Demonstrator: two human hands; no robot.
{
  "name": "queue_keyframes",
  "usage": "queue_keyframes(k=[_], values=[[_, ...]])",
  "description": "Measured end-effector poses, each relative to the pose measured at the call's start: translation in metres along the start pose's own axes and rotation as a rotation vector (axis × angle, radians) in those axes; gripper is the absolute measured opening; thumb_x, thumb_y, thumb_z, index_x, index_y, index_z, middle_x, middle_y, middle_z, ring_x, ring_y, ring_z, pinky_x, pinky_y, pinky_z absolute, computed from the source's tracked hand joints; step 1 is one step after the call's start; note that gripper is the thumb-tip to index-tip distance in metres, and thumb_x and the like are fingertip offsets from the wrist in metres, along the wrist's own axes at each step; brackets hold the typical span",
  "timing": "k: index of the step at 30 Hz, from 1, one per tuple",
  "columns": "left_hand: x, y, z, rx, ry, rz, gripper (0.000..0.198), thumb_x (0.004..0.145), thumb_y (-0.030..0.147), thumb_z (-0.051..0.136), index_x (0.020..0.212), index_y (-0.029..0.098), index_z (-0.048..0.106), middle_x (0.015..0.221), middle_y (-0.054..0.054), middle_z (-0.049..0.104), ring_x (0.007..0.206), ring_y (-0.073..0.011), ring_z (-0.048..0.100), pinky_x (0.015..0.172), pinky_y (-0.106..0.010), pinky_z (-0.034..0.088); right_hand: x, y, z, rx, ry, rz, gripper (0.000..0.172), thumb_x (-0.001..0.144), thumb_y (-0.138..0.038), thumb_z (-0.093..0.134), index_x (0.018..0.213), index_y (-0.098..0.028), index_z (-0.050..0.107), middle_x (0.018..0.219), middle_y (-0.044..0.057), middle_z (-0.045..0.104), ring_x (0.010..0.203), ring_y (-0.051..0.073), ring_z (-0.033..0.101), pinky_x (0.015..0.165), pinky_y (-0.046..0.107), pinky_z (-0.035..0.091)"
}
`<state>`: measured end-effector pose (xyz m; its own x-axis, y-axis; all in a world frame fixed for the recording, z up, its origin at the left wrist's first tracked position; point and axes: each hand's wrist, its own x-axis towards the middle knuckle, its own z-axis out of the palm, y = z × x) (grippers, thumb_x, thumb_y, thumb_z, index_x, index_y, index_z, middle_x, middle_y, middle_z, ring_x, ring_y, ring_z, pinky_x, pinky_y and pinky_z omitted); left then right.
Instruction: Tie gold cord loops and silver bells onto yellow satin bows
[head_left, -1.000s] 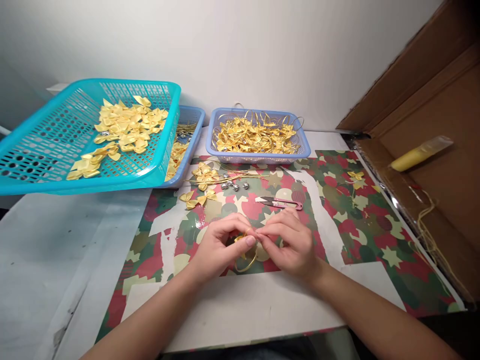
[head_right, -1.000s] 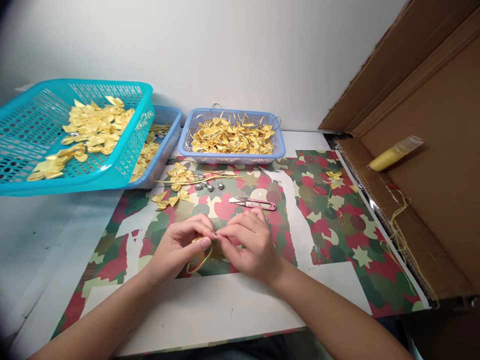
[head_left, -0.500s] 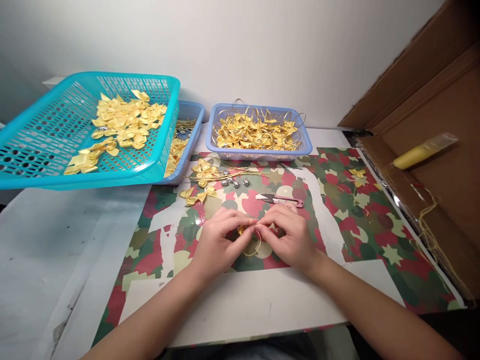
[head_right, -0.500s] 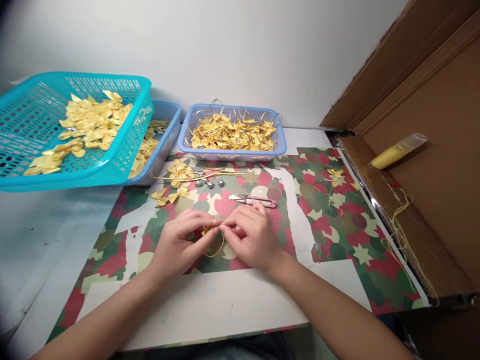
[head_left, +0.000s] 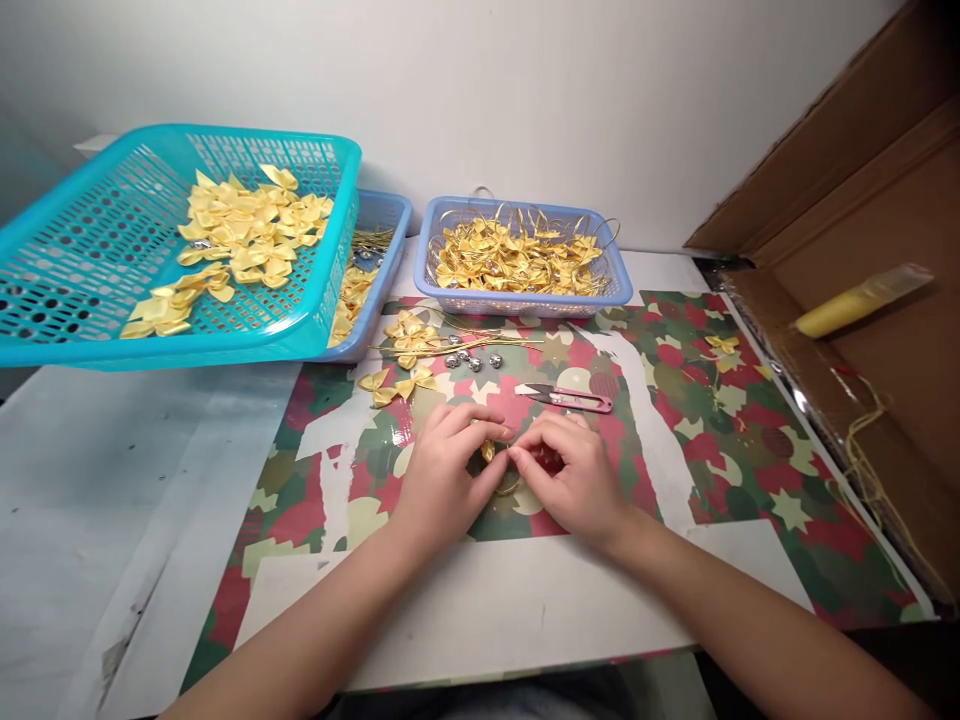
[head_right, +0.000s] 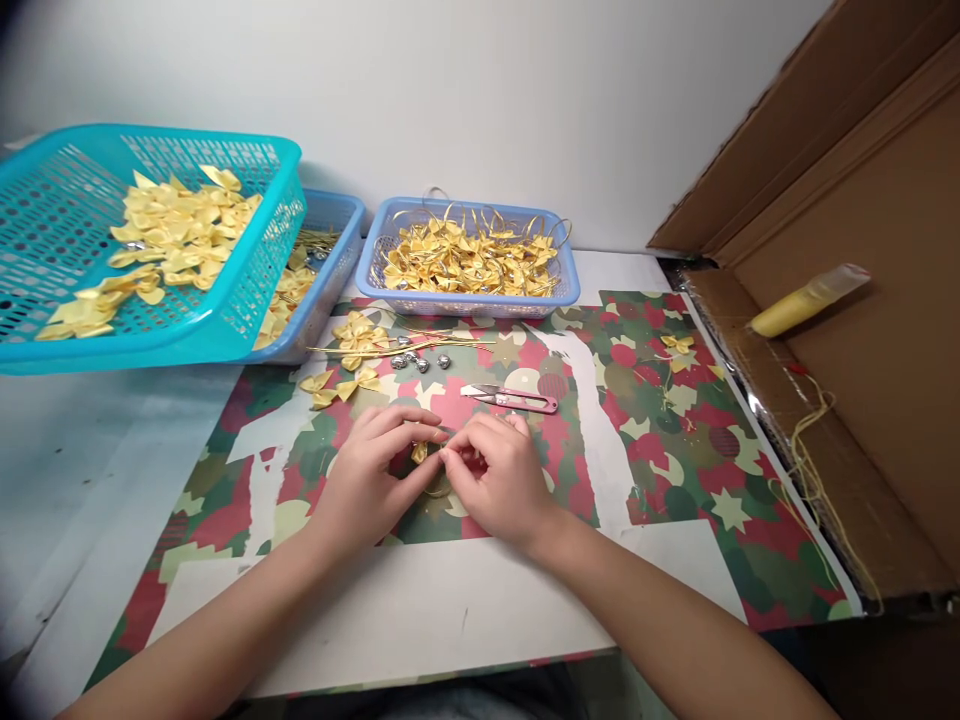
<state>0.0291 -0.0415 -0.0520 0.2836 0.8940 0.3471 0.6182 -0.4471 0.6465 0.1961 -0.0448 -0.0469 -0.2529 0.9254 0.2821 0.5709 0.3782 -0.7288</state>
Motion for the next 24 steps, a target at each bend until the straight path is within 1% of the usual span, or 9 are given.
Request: queue_keyframes(k=[3,7,10,12,13,14,16,19,24], values=[[0.002,0.0,-0.002,-0.027,0.009,0.0,0.007,0.084,0.02,0.066,0.089,0.02,0.07,0.097,-0.005,0.07,0.09,-0.0208,0.057,0.08,-0.035,0.046,0.0,0.001,-0.001,0.016,0.021,0.014,0.019,0.084,-0.015,0.059,0.066,-0.019,0.055,0.061,-0.003,0.058,0.058,0.012,0.05,0.066,0.032,0.035],[0.002,0.001,-0.002,0.033,0.012,0.039,0.008,0.085,0.021,0.064,0.08,0.02,0.071,0.094,-0.005,0.071,0.085,-0.0213,0.056,0.077,-0.037,0.045,0.0,0.0,-0.001,0.029,0.031,-0.024,0.017,0.085,-0.014,0.058,0.068,-0.019,0.057,0.062,-0.003,0.059,0.059,0.012,0.051,0.066,0.033,0.036],[0.002,0.002,-0.003,0.031,0.0,0.045,0.012,0.086,0.021,0.062,0.078,0.02,0.069,0.094,-0.005,0.07,0.084,-0.0216,0.055,0.077,-0.038,0.043,0.001,-0.001,-0.001,0.061,0.045,-0.049,0.018,0.086,-0.014,0.057,0.07,-0.02,0.057,0.064,-0.002,0.06,0.06,0.013,0.052,0.065,0.033,0.038],[0.002,0.003,-0.004,-0.032,-0.026,0.027,0.011,0.087,0.021,0.061,0.079,0.02,0.069,0.095,-0.005,0.07,0.086,-0.021,0.055,0.078,-0.038,0.043,0.002,0.001,-0.004,0.144,0.037,-0.036,0.011,0.086,-0.017,0.059,0.076,-0.021,0.059,0.071,0.0,0.061,0.066,0.015,0.054,0.061,0.031,0.039],[0.002,0.003,-0.006,-0.076,-0.045,0.011,0.011,0.087,0.021,0.06,0.08,0.021,0.068,0.096,-0.004,0.069,0.087,-0.0206,0.055,0.079,-0.037,0.043,0.003,0.003,-0.006,0.196,0.01,-0.022,0.005,0.086,-0.02,0.061,0.082,-0.022,0.06,0.077,0.001,0.062,0.07,0.015,0.055,0.058,0.029,0.039],[0.003,0.003,-0.007,-0.121,-0.064,-0.009,0.011,0.088,0.021,0.06,0.081,0.021,0.068,0.097,-0.004,0.068,0.089,-0.0204,0.055,0.08,-0.036,0.043,0.005,0.005,-0.009,0.247,-0.039,-0.005,0.004,0.086,-0.022,0.063,0.088,-0.023,0.06,0.083,0.002,0.062,0.074,0.016,0.055,0.056,0.028,0.04],[0.003,0.003,-0.01,-0.197,-0.102,-0.049,0.011,0.089,0.022,0.058,0.083,0.022,0.067,0.1,-0.004,0.067,0.094,-0.0203,0.054,0.083,-0.035,0.043,0.008,0.009,-0.014,0.324,-0.17,0.021,0.012,0.086,-0.025,0.063,0.097,-0.024,0.058,0.092,0.003,0.06,0.078,0.015,0.055,0.056,0.027,0.041],[0.003,0.002,-0.013,-0.266,-0.158,-0.076,0.013,0.091,0.024,0.055,0.084,0.022,0.065,0.103,-0.003,0.065,0.099,-0.0204,0.054,0.087,-0.035,0.042,0.011,0.013,-0.02,0.375,-0.308,0.035,0.008,0.089,-0.024,0.06,0.096,-0.024,0.056,0.094,0.002,0.058,0.075,0.013,0.053,0.058,0.026,0.042],[0.003,0.001,-0.013,-0.294,-0.205,-0.101,0.016,0.094,0.027,0.052,0.084,0.022,0.063,0.105,-0.004,0.064,0.104,-0.0215,0.053,0.091,-0.037,0.041,0.01,0.014,-0.018,0.371,-0.299,0.067,0.005,0.089,-0.025,0.059,0.09,-0.022,0.055,0.09,0.001,0.058,0.071,0.012,0.053,0.059,0.025,0.043]])
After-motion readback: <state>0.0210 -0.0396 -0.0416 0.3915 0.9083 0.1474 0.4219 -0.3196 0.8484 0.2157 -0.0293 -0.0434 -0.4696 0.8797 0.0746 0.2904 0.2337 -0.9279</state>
